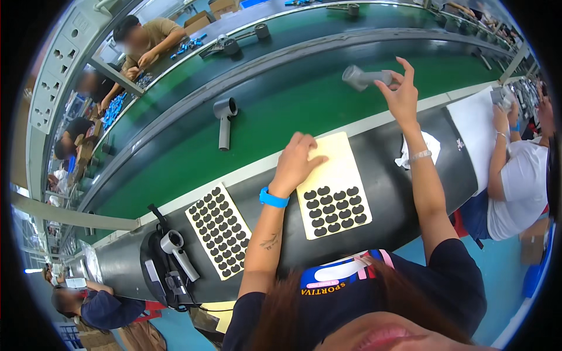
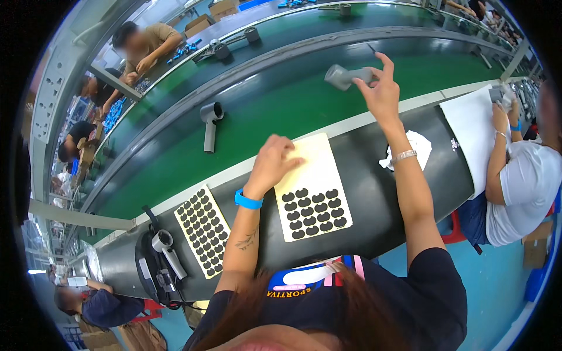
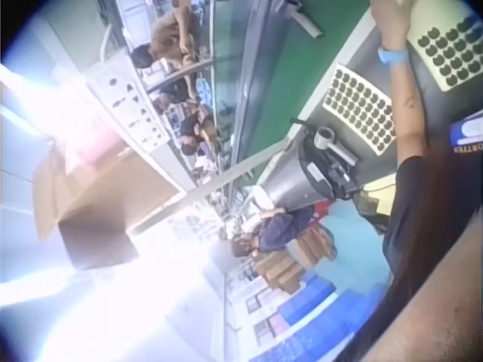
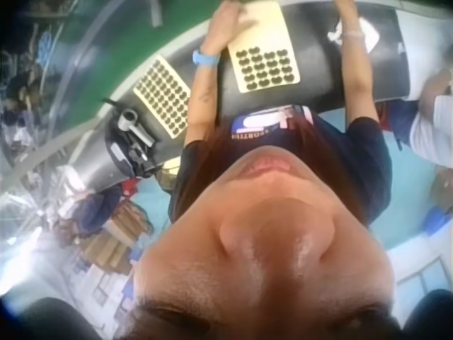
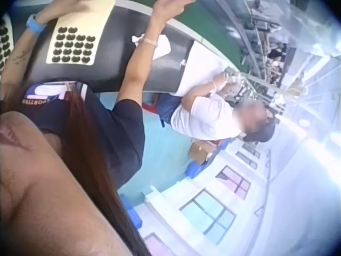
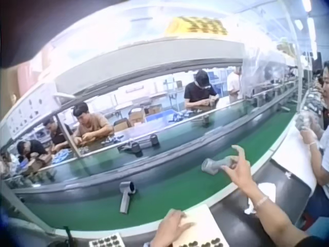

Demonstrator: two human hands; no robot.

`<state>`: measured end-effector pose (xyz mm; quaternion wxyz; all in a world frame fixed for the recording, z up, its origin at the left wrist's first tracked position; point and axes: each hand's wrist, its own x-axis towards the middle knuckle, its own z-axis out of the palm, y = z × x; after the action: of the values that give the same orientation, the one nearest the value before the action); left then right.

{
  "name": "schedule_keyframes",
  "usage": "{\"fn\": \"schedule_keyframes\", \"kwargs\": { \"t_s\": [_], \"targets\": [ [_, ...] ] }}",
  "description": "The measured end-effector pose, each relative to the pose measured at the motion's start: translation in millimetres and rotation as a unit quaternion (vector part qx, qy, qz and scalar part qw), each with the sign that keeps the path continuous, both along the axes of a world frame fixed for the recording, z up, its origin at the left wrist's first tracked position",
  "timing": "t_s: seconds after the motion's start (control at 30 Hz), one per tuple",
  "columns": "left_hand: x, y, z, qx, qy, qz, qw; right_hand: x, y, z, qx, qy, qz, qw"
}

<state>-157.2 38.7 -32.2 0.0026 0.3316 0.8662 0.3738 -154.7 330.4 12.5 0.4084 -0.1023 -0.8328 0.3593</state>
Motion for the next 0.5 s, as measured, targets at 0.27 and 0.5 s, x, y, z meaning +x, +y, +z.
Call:
{"fn": "schedule_keyframes", "kwargs": {
  "t_s": [0.27, 0.5],
  "targets": [
    [52.4, 30.8, 65.3, 0.291, 0.07, -0.005, 0.954, 94.8, -125.8, 42.1, -0.027, 0.054, 0.206, 0.977],
    [82.6, -11.5, 61.5, 0.282, -0.028, -0.016, 0.959, 138.9, -129.6, 42.4, 0.009, 0.022, 0.218, 0.976]
  ]
}}
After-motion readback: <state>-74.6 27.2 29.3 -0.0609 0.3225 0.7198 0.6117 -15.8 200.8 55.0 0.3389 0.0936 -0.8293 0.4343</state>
